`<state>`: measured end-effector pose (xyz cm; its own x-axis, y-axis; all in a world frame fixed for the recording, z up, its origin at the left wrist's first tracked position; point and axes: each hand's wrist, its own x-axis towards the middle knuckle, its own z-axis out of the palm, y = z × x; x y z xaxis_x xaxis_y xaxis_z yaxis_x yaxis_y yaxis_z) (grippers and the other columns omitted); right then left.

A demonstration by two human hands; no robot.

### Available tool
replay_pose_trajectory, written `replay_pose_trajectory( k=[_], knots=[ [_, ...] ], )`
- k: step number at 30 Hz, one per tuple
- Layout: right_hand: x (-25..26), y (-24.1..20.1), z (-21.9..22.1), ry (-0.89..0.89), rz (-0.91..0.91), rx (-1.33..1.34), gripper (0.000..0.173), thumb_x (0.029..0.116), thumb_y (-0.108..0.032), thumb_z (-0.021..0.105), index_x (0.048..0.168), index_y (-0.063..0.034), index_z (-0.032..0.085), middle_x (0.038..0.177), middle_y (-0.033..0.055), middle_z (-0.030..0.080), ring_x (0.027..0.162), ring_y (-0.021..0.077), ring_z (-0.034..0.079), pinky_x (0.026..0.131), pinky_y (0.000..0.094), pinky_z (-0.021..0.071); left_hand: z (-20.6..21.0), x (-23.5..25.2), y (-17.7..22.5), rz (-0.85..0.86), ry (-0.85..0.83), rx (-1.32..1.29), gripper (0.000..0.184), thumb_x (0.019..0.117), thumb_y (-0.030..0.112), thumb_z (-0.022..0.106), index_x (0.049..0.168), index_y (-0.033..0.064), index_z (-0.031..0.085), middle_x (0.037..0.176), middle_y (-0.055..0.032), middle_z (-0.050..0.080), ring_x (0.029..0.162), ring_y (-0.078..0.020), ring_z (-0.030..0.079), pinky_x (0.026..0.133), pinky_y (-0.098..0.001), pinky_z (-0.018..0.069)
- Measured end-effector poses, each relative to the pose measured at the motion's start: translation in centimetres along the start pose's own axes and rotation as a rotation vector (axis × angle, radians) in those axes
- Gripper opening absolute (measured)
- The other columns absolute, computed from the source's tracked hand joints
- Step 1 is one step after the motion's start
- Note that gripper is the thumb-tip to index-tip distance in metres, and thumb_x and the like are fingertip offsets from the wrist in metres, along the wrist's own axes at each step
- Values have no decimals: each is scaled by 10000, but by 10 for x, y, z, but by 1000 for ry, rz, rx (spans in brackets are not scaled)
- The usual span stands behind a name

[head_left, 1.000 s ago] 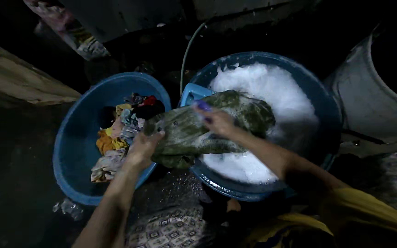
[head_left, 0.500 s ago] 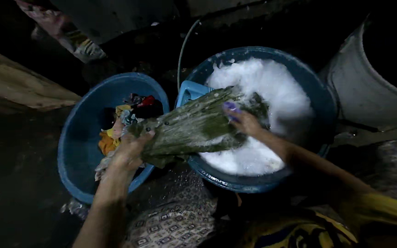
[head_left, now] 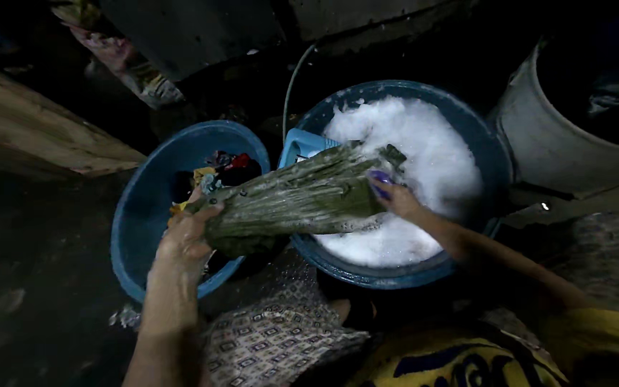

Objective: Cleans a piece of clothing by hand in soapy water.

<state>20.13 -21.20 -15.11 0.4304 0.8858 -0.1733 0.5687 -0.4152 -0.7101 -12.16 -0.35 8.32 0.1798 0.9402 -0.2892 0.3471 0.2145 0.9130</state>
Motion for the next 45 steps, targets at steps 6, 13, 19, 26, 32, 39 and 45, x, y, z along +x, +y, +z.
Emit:
replay_pose_trajectory(
  k=[6, 13, 19, 26, 32, 39, 45],
  knots=[
    [-21, 10, -81, 119, 122, 71, 507, 964, -128, 690, 1456, -201, 591, 1231, 271, 677, 1070, 484, 668, 916, 681, 511, 14, -4, 6, 131, -59, 97, 424, 987, 80, 635, 1387, 90, 497, 1103, -78, 674, 887, -142, 687, 743, -358, 598],
    [-50, 15, -86, 222, 444, -360, 627, 857, -49, 734, 1449, -8, 529, 1557, 374, 315, 1395, 608, 337, 1061, 794, 291, 117, -46, 22, 401, 60, 1174, 569, 941, 454, 715, 1196, -53, 667, 1375, -371, 505, 1283, -573, 471, 993, -766, 382],
    [-67, 16, -58, -146, 186, -81, 422, 1011, -173, 603, 1418, -62, 586, 1502, 293, 449, 1391, 454, 453, 1142, 596, 390, 237, -51, -52, 402, -153, 1131, 418, 1032, 343, 582, 1233, -14, 665, 1365, -281, 576, 1291, -439, 553, 1064, -582, 470],
    [-65, 19, -69, -232, 192, -39, 379, 1035, -139, 563, 1387, -4, 598, 1438, 273, 535, 1376, 419, 487, 1158, 555, 376, 275, -33, -72, 94, -202, 1107, 570, 997, 428, 645, 1295, -57, 622, 1493, -311, 438, 1426, -456, 381, 1151, -576, 343],
    [-61, 19, -62, -237, 112, -40, 370, 1020, -126, 581, 1368, -7, 621, 1425, 292, 536, 1355, 436, 501, 1155, 562, 380, 267, -31, -90, -287, -385, -15, 492, 964, 152, 703, 1403, 21, 520, 1380, -176, 570, 1222, -268, 567, 1004, -456, 486],
    [-44, 19, -69, 147, 240, 197, 407, 1015, -138, 620, 1392, 13, 587, 1361, 294, 578, 1263, 425, 574, 1091, 538, 455, 237, -56, -104, -328, -484, -60, 417, 932, -48, 583, 1308, 75, 452, 948, -54, 541, 630, -73, 489, 503, -203, 415],
    [-17, 26, -43, 19, 352, 189, 623, 999, -367, 667, 1478, -1, 510, 1506, 265, 488, 1417, 418, 451, 1180, 581, 344, 208, -65, -105, -219, -561, 396, 535, 986, 143, 626, 1463, 1, 428, 1311, -210, 583, 1129, -277, 605, 923, -454, 525]
  ],
)
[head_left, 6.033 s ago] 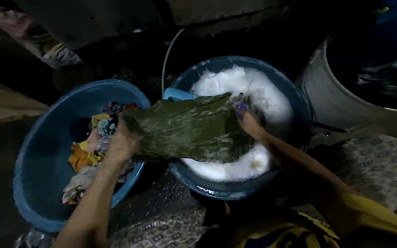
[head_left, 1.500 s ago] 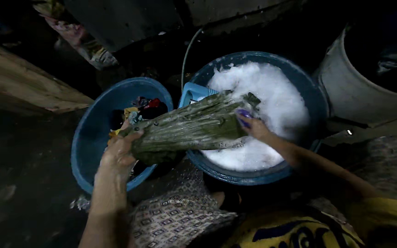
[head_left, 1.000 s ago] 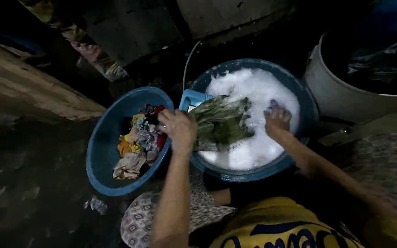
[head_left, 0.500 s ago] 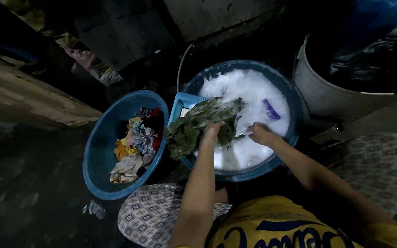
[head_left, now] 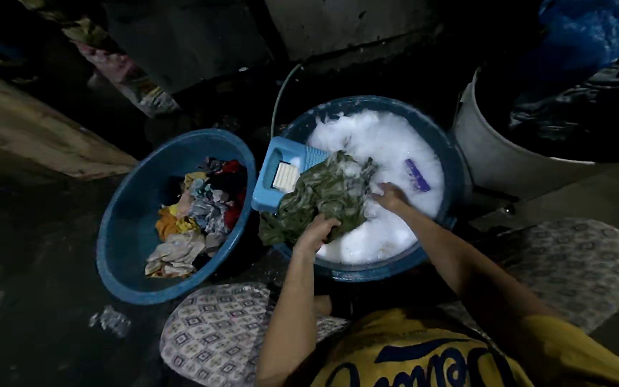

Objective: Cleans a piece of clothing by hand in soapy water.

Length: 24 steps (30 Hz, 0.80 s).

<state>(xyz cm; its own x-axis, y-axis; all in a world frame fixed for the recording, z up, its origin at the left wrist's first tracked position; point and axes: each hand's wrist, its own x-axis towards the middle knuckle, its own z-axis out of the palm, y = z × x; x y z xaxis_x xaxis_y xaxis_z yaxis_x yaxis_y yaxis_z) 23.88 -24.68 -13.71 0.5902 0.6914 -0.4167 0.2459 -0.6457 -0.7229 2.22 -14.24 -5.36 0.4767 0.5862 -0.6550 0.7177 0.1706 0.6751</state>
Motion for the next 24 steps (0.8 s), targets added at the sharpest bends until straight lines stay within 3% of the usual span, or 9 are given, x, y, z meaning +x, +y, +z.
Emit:
replay_pose_trajectory(
  k=[3, 7, 9, 12, 14, 17, 19, 22, 24],
  knots=[
    [-10, -14, 19, -55, 24, -111, 653, 1007, -390, 643, 1496, 10, 476, 1510, 284, 472, 1445, 424, 407, 1201, 568, 306, -10, -6, 2, -36, 48, 441, 494, 1051, 305, 551, 1421, -19, 513, 1389, -280, 547, 1264, -399, 554, 1022, -583, 454],
    [-40, -42, 24, 112, -46, -374, 523, 995, -353, 640, 1420, -53, 587, 1501, 293, 455, 1453, 483, 340, 1163, 701, 239, -10, -21, 9, 19, 173, 599, 448, 1061, 336, 514, 1357, 10, 595, 1333, -251, 616, 1276, -395, 584, 1069, -589, 449],
    [-38, -52, 23, 203, -69, -309, 554, 976, -344, 673, 1399, 0, 577, 1455, 302, 486, 1406, 477, 410, 1144, 668, 307, -3, -30, 16, 76, 164, 570, 445, 1057, 322, 522, 1399, 42, 567, 1322, -222, 631, 1249, -367, 606, 1059, -570, 465],
    [-21, -53, 24, 22, 29, -206, 596, 1037, -365, 587, 1450, 53, 483, 1432, 286, 541, 1357, 414, 517, 1136, 568, 401, 17, -40, 18, 154, 45, 437, 514, 1052, 295, 542, 1499, 58, 456, 1294, -218, 639, 1164, -339, 649, 1009, -530, 509],
    [-17, -52, 28, -38, 8, -223, 533, 1065, -353, 524, 1420, 45, 524, 1383, 275, 590, 1320, 402, 559, 1124, 559, 418, 34, -38, 9, 161, -51, 387, 571, 1031, 310, 585, 1511, 40, 435, 1272, -225, 645, 1118, -335, 669, 982, -514, 532],
    [-44, -74, 26, 54, -121, -205, 479, 1051, -327, 568, 1349, 45, 605, 1410, 303, 549, 1366, 453, 485, 1168, 565, 361, 52, -34, -4, 153, -93, 401, 720, 984, 330, 671, 1531, -19, 357, 1418, -271, 546, 1316, -384, 553, 1106, -540, 440],
    [-72, -93, 16, 153, -252, -137, 416, 1020, -259, 627, 1273, 72, 642, 1375, 338, 530, 1327, 493, 482, 1135, 599, 376, 61, -27, -10, 294, -2, 254, 800, 964, 267, 711, 1568, -35, 282, 1512, -269, 460, 1388, -355, 490, 1156, -475, 406],
    [-99, -119, -15, 115, -362, 82, 355, 1078, -238, 536, 1310, 27, 582, 1137, 257, 651, 992, 365, 661, 864, 533, 550, 59, -33, 8, 535, 280, -8, 516, 943, 81, 636, 1418, -60, 491, 1260, -246, 617, 1115, -300, 637, 984, -422, 529],
    [-107, -131, -36, 8, -429, 324, 316, 1103, -259, 458, 1294, -35, 573, 1055, 152, 646, 871, 213, 626, 754, 419, 543, 40, -53, 33, 655, 456, -75, 355, 897, 19, 648, 1248, -35, 636, 1132, -217, 646, 961, -281, 639, 847, -433, 544]
  ],
)
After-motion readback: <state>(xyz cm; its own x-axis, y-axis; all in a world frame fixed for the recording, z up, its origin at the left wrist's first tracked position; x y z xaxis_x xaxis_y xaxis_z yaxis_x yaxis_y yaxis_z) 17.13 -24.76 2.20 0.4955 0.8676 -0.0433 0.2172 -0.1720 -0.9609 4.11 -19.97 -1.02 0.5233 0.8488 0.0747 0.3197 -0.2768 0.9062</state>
